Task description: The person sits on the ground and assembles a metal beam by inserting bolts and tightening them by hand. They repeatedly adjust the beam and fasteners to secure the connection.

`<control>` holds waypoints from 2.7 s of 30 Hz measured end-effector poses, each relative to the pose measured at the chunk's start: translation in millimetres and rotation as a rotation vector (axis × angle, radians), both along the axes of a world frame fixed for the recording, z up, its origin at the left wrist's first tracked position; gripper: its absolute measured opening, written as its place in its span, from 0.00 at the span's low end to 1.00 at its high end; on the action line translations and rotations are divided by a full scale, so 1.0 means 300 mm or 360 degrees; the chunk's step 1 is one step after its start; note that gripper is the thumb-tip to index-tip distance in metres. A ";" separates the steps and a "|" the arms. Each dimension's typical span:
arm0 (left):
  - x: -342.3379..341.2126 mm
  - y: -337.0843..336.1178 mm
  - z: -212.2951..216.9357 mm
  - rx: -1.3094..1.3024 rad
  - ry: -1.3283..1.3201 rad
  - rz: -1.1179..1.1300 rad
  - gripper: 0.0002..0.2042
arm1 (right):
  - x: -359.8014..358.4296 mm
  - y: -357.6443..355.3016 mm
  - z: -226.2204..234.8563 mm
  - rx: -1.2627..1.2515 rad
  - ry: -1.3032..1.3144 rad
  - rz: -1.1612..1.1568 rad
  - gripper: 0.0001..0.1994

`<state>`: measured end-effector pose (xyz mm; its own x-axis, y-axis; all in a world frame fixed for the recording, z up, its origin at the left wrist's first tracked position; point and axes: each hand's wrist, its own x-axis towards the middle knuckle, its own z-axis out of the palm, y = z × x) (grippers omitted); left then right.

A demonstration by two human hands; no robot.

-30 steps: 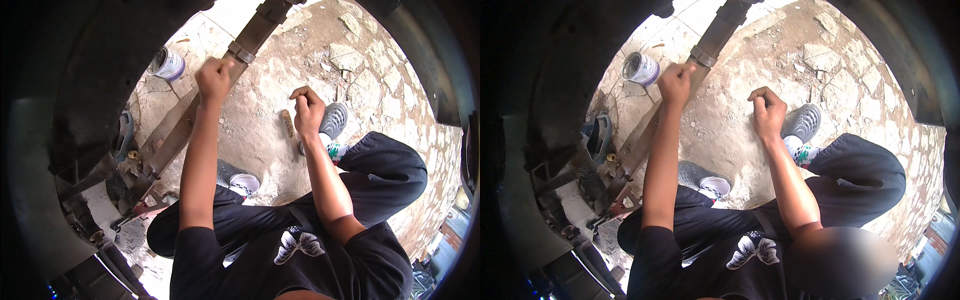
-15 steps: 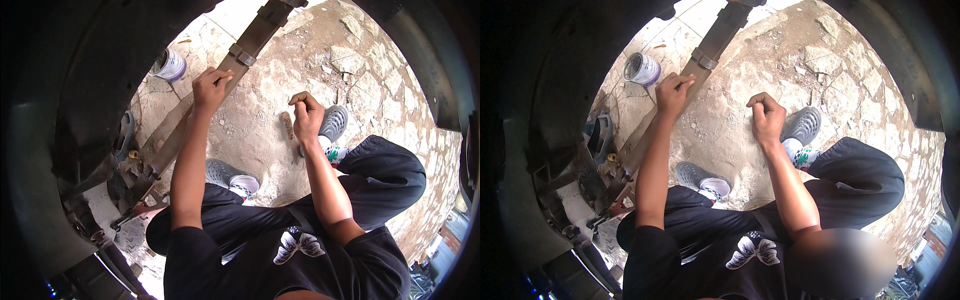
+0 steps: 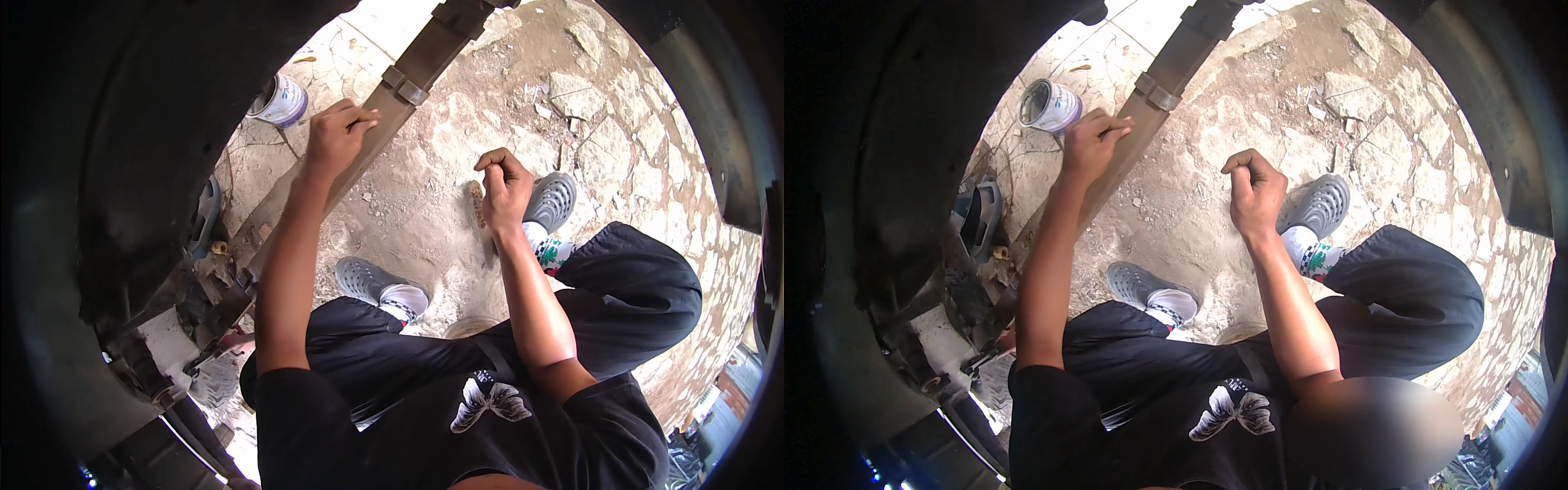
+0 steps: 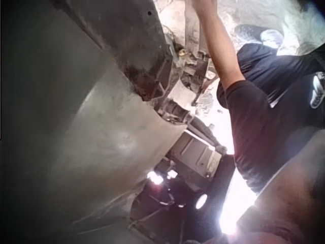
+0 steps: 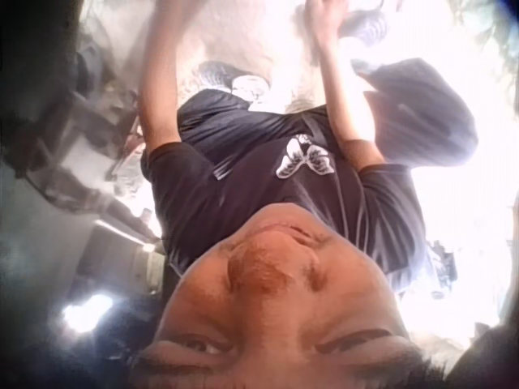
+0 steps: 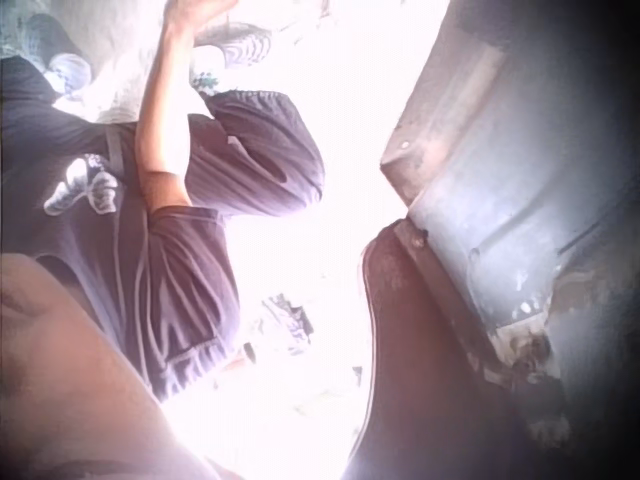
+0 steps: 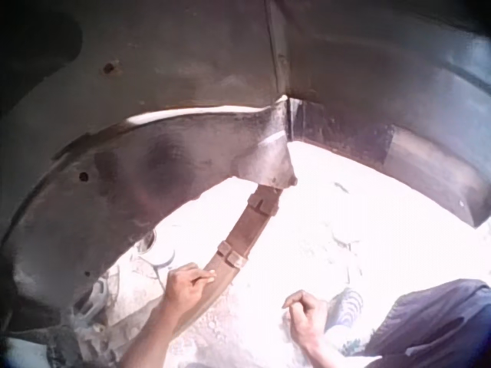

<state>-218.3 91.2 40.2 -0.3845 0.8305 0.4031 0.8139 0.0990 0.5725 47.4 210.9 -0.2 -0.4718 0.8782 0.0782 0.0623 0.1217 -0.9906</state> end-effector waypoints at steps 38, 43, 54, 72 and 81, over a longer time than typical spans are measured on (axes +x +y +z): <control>-0.050 -0.153 -0.026 -0.0104 -0.0151 0.0168 0.06 | -0.048 -0.034 -0.051 -0.0090 0.0060 0.0032 0.10; -0.032 0.038 0.007 -0.0027 0.0024 0.0169 0.03 | -0.061 -0.051 -0.025 -0.0133 0.0137 0.0115 0.11; -0.018 -0.069 -0.008 -0.0117 -0.0098 0.0159 0.04 | -0.072 -0.072 -0.005 0.0018 0.0042 0.0060 0.09; -0.065 -0.158 -0.006 -0.0242 -0.0313 0.0275 0.03 | -0.128 -0.177 0.049 0.0030 0.0158 0.0086 0.08; -0.078 -0.226 0.035 -0.0445 -0.0241 0.0136 0.02 | -0.140 -0.223 0.048 -0.0035 0.0215 0.0113 0.08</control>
